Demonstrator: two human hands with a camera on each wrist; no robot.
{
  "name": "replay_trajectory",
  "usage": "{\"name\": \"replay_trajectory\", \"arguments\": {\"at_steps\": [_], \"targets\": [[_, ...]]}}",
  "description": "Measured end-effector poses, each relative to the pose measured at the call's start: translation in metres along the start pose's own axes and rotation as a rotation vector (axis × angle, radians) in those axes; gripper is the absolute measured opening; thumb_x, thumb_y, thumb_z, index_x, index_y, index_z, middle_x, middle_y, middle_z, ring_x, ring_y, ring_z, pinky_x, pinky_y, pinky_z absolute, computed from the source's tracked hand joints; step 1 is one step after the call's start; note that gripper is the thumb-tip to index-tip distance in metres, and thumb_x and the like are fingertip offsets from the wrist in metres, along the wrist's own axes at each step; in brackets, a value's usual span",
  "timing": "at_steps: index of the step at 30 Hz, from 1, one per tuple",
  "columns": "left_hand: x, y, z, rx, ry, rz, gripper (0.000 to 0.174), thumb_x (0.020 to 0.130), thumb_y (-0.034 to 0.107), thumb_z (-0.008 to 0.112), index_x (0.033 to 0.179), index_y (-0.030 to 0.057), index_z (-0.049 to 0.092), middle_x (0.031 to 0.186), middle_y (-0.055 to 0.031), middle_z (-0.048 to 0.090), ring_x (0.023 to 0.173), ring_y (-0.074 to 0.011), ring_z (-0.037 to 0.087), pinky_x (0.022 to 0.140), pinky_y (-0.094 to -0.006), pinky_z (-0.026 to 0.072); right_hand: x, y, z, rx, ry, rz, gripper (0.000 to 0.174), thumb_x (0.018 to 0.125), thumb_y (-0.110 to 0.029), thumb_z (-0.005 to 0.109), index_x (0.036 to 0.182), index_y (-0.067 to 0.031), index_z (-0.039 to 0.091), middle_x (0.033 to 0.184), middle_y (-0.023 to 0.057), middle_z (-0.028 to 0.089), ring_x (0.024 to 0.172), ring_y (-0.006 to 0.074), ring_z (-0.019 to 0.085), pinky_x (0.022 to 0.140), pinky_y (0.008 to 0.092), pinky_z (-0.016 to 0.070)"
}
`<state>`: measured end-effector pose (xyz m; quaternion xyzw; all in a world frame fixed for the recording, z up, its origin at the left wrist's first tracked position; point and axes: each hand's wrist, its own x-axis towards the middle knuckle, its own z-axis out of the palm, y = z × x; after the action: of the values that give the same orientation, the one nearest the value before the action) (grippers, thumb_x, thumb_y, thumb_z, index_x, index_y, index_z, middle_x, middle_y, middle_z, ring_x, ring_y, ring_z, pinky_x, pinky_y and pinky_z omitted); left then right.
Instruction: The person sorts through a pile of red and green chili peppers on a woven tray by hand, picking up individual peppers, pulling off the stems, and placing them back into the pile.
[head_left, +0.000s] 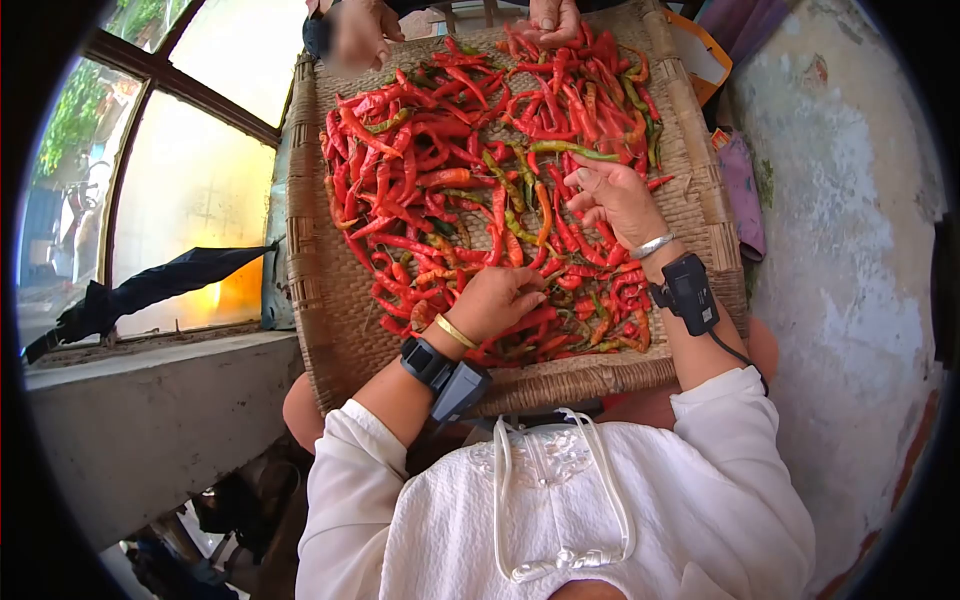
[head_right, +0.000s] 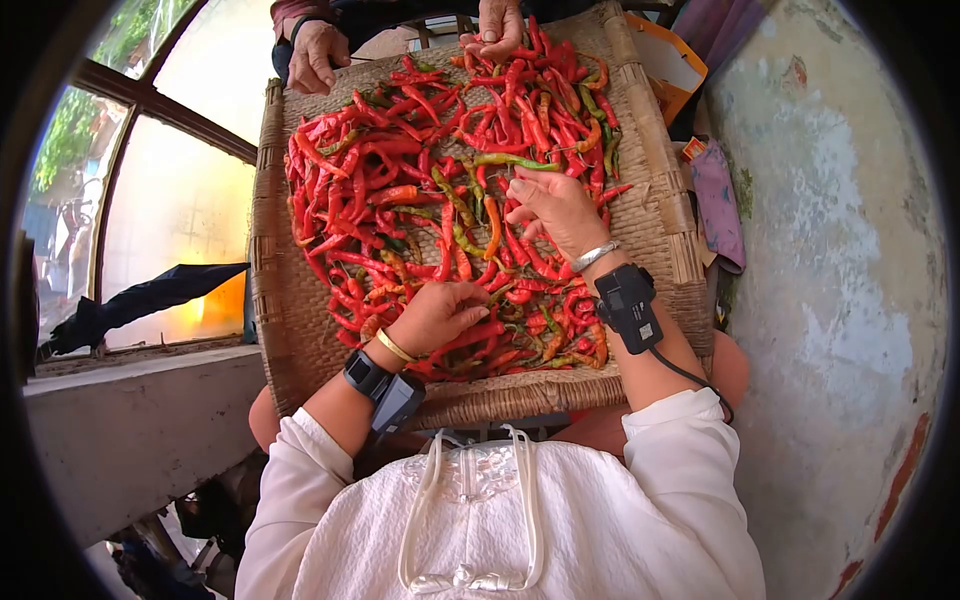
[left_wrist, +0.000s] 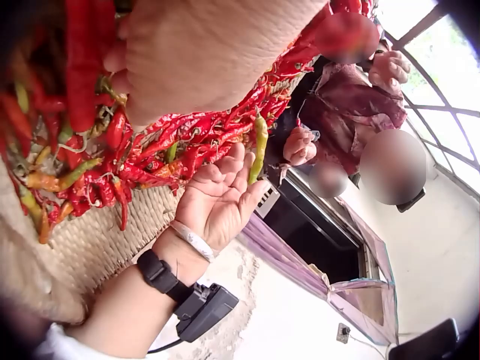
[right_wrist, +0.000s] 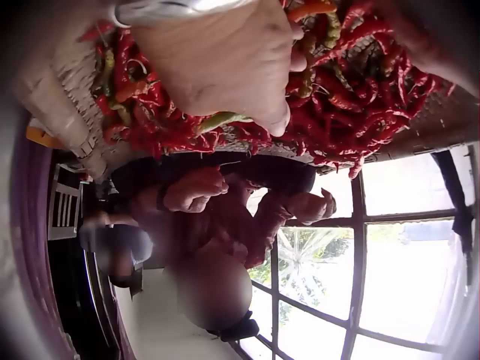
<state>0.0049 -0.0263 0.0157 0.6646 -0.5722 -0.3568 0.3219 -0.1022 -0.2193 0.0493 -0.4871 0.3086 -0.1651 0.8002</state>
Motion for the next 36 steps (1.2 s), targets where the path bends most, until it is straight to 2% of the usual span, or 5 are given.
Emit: {"name": "replay_trajectory", "arguments": {"at_steps": [3,5,8,27,36], "targets": [[-0.001,0.002,0.000,0.081,-0.027,0.026,0.019,0.076,0.011,0.062,0.092,0.0019,0.062,0.078,-0.0156,0.062,0.070,-0.0298,0.061,0.064,-0.0355,0.0477,-0.004,0.009,-0.005,-0.645,-0.036,-0.015,0.030,0.080,-0.025,0.064,0.096,-0.0005,0.059,0.073,0.0063,0.063,0.063,0.0124,0.061,0.050,0.0247,0.0471],[-0.002,-0.003,0.002,0.110,-0.065,0.052,0.018,0.075,0.012,0.061,0.091,0.0026,0.062,0.079,-0.0153,0.062,0.072,-0.0306,0.060,0.065,-0.0363,0.0476,-0.014,0.014,-0.004,-1.536,-0.479,-0.140,0.032,0.072,-0.028,0.068,0.088,-0.0010,0.062,0.078,0.0130,0.064,0.073,0.0238,0.063,0.065,0.0351,0.0502],[-0.004,-0.004,0.003,0.146,-0.124,0.052,0.017,0.075,0.013,0.061,0.089,0.0038,0.063,0.081,-0.0145,0.062,0.074,-0.0316,0.060,0.066,-0.0376,0.0474,-0.030,0.025,0.006,-1.798,-0.488,-0.155,0.029,0.067,-0.029,0.069,0.080,-0.0034,0.064,0.077,0.0161,0.063,0.076,0.0292,0.062,0.069,0.0394,0.0493],[-0.004,0.004,0.000,0.198,-0.192,0.118,0.020,0.073,0.019,0.061,0.090,0.0080,0.065,0.081,-0.0119,0.063,0.074,-0.0306,0.060,0.066,-0.0398,0.0478,-0.031,0.029,0.005,-1.554,-0.781,0.017,0.025,0.068,-0.024,0.062,0.085,-0.0070,0.066,0.078,0.0119,0.064,0.077,0.0292,0.061,0.068,0.0403,0.0467],[-0.006,0.010,0.006,-0.036,-0.164,0.197,0.020,0.073,0.015,0.063,0.091,0.0061,0.064,0.080,-0.0142,0.063,0.073,-0.0304,0.061,0.066,-0.0373,0.0482,-0.014,0.014,-0.026,-1.715,0.091,-0.170,0.025,0.074,-0.028,0.065,0.078,-0.0029,0.062,0.076,0.0136,0.062,0.079,0.0305,0.061,0.070,0.0412,0.0488]]}}
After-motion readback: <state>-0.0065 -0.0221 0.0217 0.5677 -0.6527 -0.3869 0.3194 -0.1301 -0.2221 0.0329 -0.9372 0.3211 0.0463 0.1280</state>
